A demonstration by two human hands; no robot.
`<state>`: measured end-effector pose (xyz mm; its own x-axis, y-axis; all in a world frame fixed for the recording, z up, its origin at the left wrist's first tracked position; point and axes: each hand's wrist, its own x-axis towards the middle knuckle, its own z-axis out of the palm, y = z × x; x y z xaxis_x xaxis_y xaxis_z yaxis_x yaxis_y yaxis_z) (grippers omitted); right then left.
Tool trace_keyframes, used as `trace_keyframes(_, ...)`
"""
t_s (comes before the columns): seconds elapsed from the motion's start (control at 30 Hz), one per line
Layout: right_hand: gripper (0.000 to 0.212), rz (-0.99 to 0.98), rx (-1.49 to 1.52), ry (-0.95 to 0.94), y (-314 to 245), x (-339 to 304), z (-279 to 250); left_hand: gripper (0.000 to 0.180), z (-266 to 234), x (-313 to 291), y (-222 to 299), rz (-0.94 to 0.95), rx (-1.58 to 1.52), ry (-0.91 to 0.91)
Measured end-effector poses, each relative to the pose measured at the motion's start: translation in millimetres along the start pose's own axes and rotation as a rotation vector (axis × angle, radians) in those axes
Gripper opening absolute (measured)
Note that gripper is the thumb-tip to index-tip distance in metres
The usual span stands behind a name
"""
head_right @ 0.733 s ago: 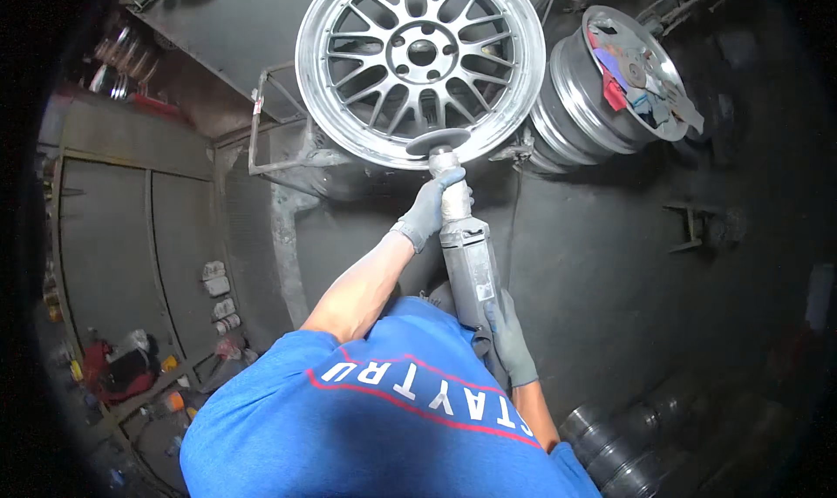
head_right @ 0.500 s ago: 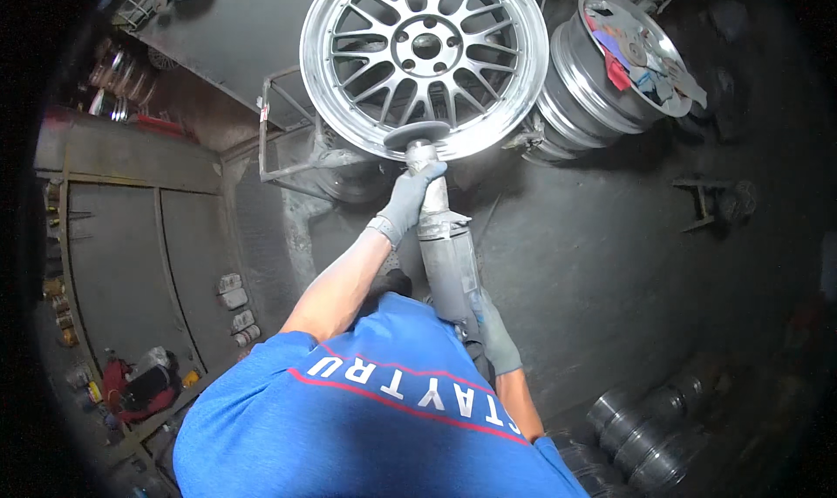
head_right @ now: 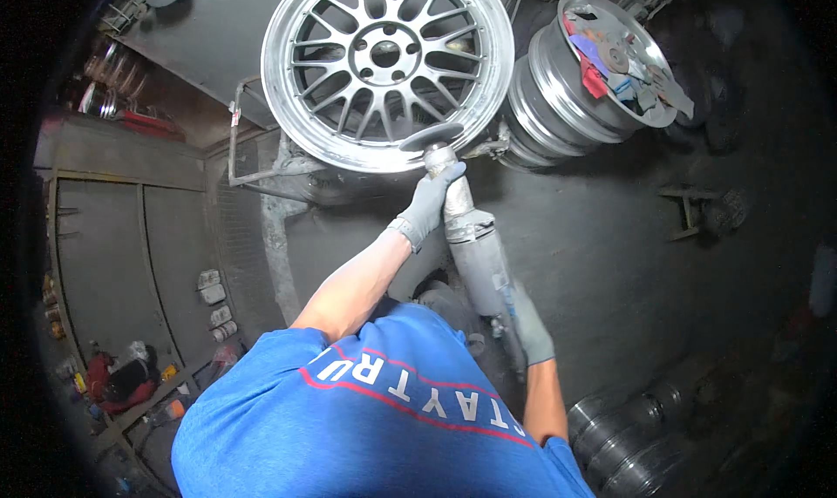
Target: The person uses an angle grinder to smooth the outer rim of a silver alloy wheel mounted on a stand. They repeatedly move the grinder along the rim edge and occasionally rotate the wheel by hand to access new sections.
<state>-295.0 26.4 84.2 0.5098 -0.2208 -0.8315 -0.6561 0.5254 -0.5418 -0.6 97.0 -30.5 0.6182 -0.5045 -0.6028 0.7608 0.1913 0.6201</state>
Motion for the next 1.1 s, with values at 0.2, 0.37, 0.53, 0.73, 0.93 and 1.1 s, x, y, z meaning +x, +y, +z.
trace_keyframes(0.2,0.068,-0.296,-0.346,0.138,-100.4,2.7,-85.9,0.052,89.8,44.9,-3.9,0.064,-0.219,-0.096)
trace_keyframes(0.37,0.065,-0.267,-0.410,0.176,-141.4,-2.4,-94.8,0.056,113.2,64.7,4.0,0.086,-0.253,-0.103)
trace_keyframes(0.53,0.063,-0.173,-0.277,0.183,-102.5,-5.0,-64.2,0.059,77.3,59.8,-9.9,0.116,-0.163,-0.106)
trace_keyframes(0.73,0.066,-0.155,-0.173,0.116,-3.4,-4.5,-0.2,0.055,-4.6,-3.1,0.5,-0.004,-0.092,-0.099)
trace_keyframes(0.93,0.073,-0.055,0.386,-0.111,46.7,-7.4,119.6,0.047,-84.1,-26.5,32.1,0.063,0.129,-0.008)
trace_keyframes(1.1,0.071,0.053,0.453,-0.239,65.9,9.8,137.9,0.052,-116.3,-28.4,60.5,0.157,0.458,0.154)
